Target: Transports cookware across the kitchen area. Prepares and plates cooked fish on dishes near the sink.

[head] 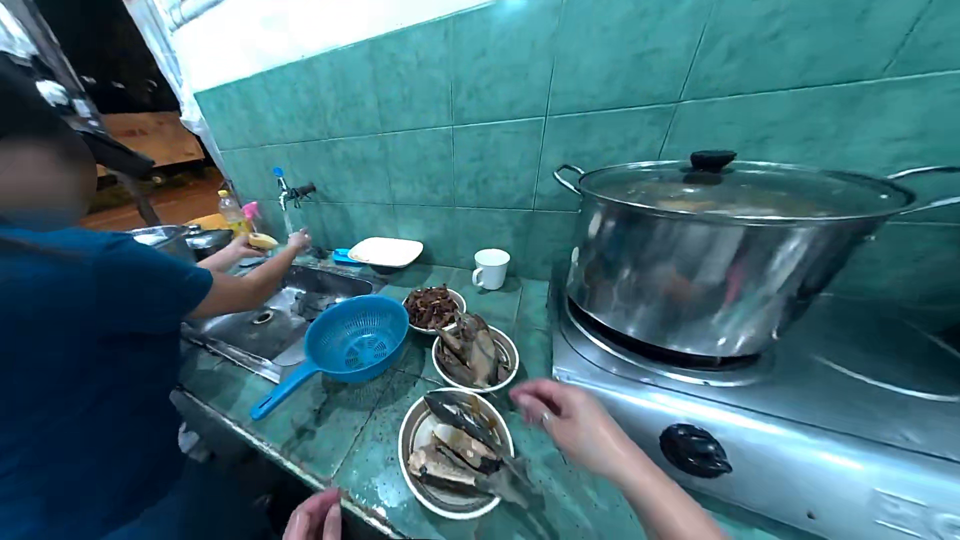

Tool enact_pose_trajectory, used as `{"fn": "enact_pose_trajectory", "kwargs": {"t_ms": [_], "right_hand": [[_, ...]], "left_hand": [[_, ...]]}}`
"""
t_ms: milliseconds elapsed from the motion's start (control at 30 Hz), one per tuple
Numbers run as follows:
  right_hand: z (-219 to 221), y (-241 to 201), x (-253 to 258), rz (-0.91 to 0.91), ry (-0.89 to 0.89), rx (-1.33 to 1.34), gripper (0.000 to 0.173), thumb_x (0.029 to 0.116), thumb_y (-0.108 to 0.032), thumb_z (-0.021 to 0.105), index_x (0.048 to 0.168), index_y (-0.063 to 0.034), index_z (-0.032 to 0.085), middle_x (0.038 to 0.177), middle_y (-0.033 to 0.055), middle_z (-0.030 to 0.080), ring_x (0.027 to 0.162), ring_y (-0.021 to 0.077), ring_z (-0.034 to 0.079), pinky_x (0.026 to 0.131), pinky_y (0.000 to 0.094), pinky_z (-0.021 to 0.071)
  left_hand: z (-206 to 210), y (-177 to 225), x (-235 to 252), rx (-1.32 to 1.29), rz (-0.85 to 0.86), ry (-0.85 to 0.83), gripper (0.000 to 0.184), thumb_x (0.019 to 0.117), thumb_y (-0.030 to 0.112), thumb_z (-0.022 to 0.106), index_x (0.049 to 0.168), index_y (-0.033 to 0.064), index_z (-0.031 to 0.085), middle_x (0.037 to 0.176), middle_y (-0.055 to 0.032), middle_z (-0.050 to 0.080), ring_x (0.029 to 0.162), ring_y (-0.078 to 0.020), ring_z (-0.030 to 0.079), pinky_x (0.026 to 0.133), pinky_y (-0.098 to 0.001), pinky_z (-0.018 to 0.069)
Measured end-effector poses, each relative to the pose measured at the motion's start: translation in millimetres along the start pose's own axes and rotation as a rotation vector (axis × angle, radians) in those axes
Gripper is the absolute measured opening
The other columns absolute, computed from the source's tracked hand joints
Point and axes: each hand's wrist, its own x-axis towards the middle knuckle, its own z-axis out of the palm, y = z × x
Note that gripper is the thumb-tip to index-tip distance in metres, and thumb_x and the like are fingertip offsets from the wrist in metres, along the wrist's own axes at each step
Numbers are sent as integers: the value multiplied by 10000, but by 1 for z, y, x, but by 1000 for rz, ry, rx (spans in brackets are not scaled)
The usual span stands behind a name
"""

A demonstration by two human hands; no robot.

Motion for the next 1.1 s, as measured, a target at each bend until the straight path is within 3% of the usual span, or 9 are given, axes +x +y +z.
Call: {"fn": "enact_pose_trajectory", "kwargs": {"t_ms": [133,267,333,467,567,667,833,1000,1100], "right_hand": [[-6,-33,57,101,99,-234,292,1076,-184,546,1301,-36,658,1233,172,691,1130,311,673,1008,507,514],[2,-37,68,253,145,-323,315,1067,-202,560,1341,-60,625,1197,186,697,1079,339,691,958,534,533],[4,-33,55,314,114,-292,330,1073,-222,555,1353,-56,611,1166,174,699,985,300,713,912,492,565],[11,-27,42,405,57,-298,339,1073,-277,560,1314,-51,636,1156,149,703,984,264,701,921,457,547],[24,-31,57,416,102,-334,394,1059,-336,587,1315,-41,641,1189,167,704,1091,307,684,988,506,516],[37,-39,88,448,172,-393,574,1005,-471,642,1398,-57,578,1194,210,697,1134,389,665,987,587,501],[47,-41,117,543,132,-467,853,878,-566,765,1519,-114,429,1237,212,676,1172,401,650,978,587,510],[41,-22,120,581,164,-371,746,912,-492,760,1493,-121,474,1242,214,673,1172,401,643,988,605,494],[39,-14,121,586,219,-313,655,917,-431,760,1443,-119,527,1179,210,696,1096,389,678,935,612,521]], "left_hand": [[25,-2,45,235,372,-25,226,925,1,593,1085,-117,699,1101,-305,686,1053,-476,658,955,-564,522],[44,-34,83,347,609,-15,209,896,68,624,1037,-31,742,1109,-258,699,1092,-492,652,961,-591,518],[48,-44,91,333,599,-46,217,897,83,631,1048,-25,743,1137,-270,685,1118,-512,633,974,-620,499],[50,-44,95,308,471,-106,280,924,134,640,1116,-52,724,1221,-320,643,1177,-558,584,1026,-645,456],[47,-43,94,292,427,-105,306,924,153,632,1119,-67,717,1226,-339,631,1183,-572,571,1034,-646,445],[46,-44,96,275,412,-136,314,925,151,630,1124,-77,712,1222,-327,640,1187,-563,573,1046,-641,435],[43,-45,97,251,396,-173,302,926,134,635,1134,-72,711,1222,-316,648,1188,-548,585,1045,-621,449],[45,-50,98,214,440,-152,298,910,139,631,1092,-82,714,1169,-309,670,1131,-528,621,1010,-603,478],[46,-52,98,202,459,-136,298,911,153,619,1080,-72,717,1151,-292,680,1106,-509,634,996,-580,490]]}}
